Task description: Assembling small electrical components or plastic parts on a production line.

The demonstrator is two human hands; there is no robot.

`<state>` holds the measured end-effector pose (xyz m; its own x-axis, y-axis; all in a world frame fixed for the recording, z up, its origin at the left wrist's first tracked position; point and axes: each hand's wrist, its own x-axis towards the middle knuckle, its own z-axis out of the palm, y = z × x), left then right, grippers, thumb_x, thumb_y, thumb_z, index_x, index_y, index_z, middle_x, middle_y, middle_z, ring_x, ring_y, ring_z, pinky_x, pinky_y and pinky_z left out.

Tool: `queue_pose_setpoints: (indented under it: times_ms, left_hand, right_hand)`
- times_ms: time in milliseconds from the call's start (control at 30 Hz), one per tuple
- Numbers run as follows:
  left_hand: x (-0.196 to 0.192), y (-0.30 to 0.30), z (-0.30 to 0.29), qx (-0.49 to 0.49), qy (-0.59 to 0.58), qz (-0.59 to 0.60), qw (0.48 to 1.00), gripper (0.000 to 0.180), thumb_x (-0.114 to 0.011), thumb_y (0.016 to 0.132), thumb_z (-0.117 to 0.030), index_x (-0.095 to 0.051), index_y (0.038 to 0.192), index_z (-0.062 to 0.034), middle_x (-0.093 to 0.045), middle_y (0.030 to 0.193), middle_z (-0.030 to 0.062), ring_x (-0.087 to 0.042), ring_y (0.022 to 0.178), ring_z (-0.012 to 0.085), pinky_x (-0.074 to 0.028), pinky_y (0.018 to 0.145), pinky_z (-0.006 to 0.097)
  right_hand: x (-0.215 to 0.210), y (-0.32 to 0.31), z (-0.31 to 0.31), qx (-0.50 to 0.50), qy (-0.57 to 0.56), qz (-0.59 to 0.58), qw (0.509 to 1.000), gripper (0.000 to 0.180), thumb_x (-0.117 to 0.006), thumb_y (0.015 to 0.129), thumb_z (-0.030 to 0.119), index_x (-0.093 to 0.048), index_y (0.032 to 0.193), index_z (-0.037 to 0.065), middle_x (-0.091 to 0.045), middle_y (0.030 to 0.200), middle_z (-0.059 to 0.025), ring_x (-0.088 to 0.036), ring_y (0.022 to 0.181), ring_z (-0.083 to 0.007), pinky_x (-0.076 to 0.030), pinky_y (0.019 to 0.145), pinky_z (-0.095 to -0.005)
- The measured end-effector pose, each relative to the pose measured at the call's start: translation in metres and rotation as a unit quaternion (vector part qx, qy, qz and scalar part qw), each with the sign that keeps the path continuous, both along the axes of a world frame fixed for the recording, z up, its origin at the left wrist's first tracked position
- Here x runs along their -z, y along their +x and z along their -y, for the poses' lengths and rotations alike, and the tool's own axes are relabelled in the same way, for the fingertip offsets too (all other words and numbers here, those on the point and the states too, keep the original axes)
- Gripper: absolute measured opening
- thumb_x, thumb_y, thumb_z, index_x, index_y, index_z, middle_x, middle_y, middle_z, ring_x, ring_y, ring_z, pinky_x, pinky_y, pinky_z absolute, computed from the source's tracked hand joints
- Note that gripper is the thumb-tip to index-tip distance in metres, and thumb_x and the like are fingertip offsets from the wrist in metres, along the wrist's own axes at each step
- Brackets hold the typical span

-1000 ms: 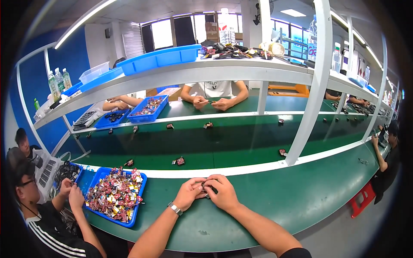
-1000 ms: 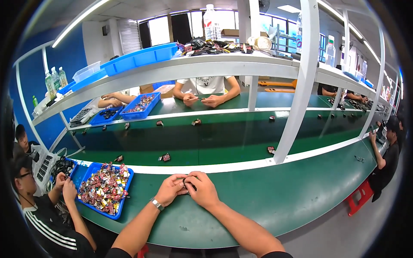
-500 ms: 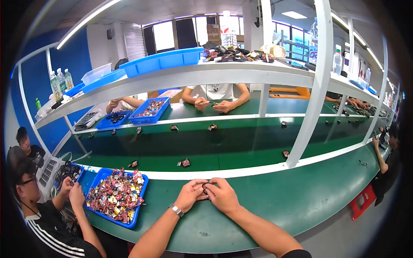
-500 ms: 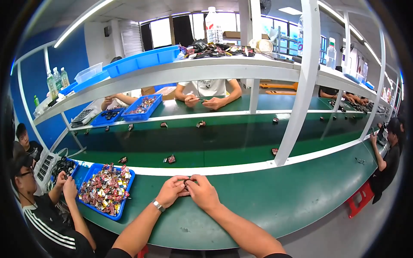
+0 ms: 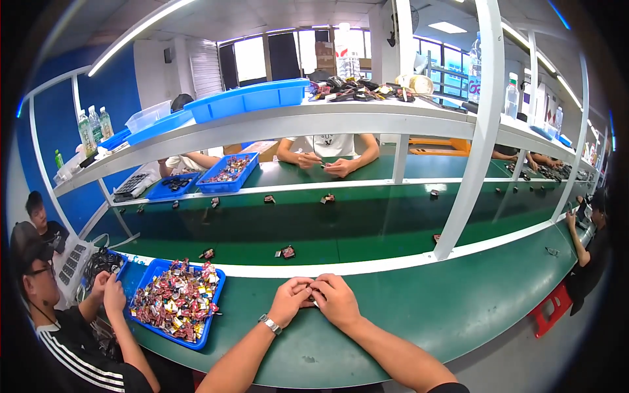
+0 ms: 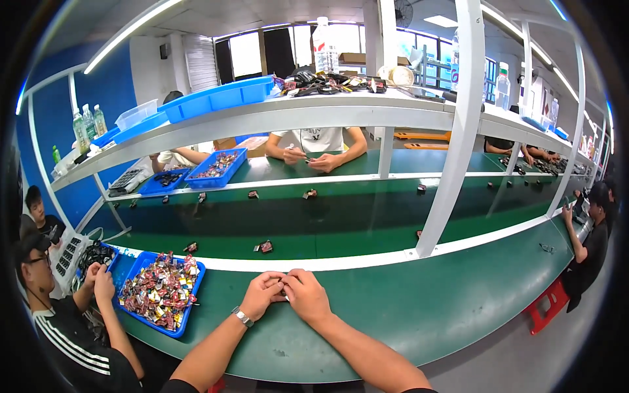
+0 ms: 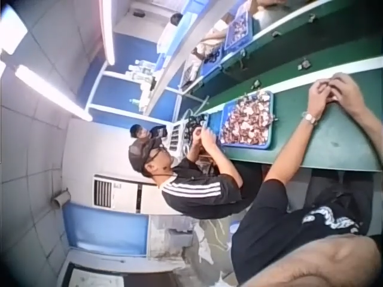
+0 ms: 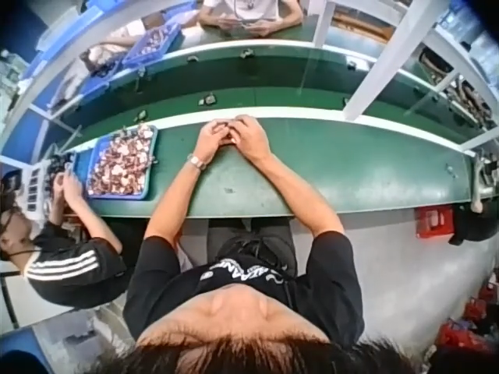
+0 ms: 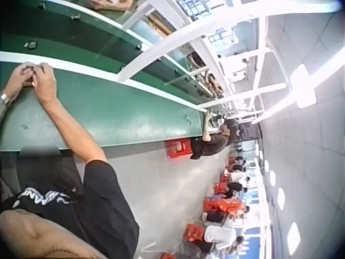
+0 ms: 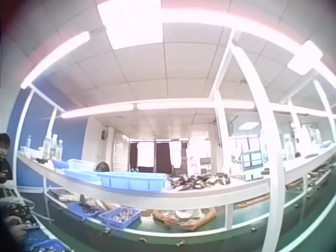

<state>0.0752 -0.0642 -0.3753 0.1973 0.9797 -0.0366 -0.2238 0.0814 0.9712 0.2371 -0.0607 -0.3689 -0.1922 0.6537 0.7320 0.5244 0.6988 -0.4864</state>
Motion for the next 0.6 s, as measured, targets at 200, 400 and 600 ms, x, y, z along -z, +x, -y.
queue_pose_setpoints:
  times_ms: [200, 400, 600]
  left_hand:
    - [0.013, 0.003, -0.004, -0.03, 0.039, -0.038, 0.998, 0.02, -0.055, 0.097, -0.005, -0.057, 0.116, 0.0014, -0.067, 0.11, 0.0116, -0.067, 0.096, 0.0162, -0.058, 0.078, 0.029]
    - [0.014, 0.005, -0.004, -0.048, 0.105, -0.082, 0.99, 0.022, -0.057, 0.095, -0.001, -0.057, 0.117, 0.0034, -0.068, 0.108, 0.0115, -0.066, 0.1, 0.0166, -0.053, 0.087, 0.028]
    - [0.012, 0.005, -0.003, -0.019, 0.112, -0.074, 0.991, 0.028, -0.055, 0.091, 0.006, -0.056, 0.12, 0.004, -0.066, 0.115, 0.0136, -0.064, 0.106, 0.0175, -0.052, 0.093, 0.031]
  right_hand:
    - [0.0, 0.005, -0.001, -0.056, -0.175, -0.141, 0.973, 0.017, -0.069, 0.083, 0.005, -0.068, 0.099, 0.001, -0.066, 0.097, -0.0113, -0.069, 0.08, -0.0213, -0.058, 0.068, -0.0316]
    - [0.002, 0.002, -0.003, -0.044, -0.219, -0.167, 0.96, 0.017, -0.069, 0.082, 0.004, -0.068, 0.098, -0.001, -0.067, 0.092, -0.0134, -0.069, 0.072, -0.0208, -0.057, 0.067, -0.0304]
    - [0.0, 0.005, -0.003, -0.045, -0.219, -0.163, 0.961, 0.017, -0.069, 0.082, 0.004, -0.068, 0.099, -0.001, -0.067, 0.092, -0.0128, -0.069, 0.073, -0.0202, -0.057, 0.066, -0.0302]
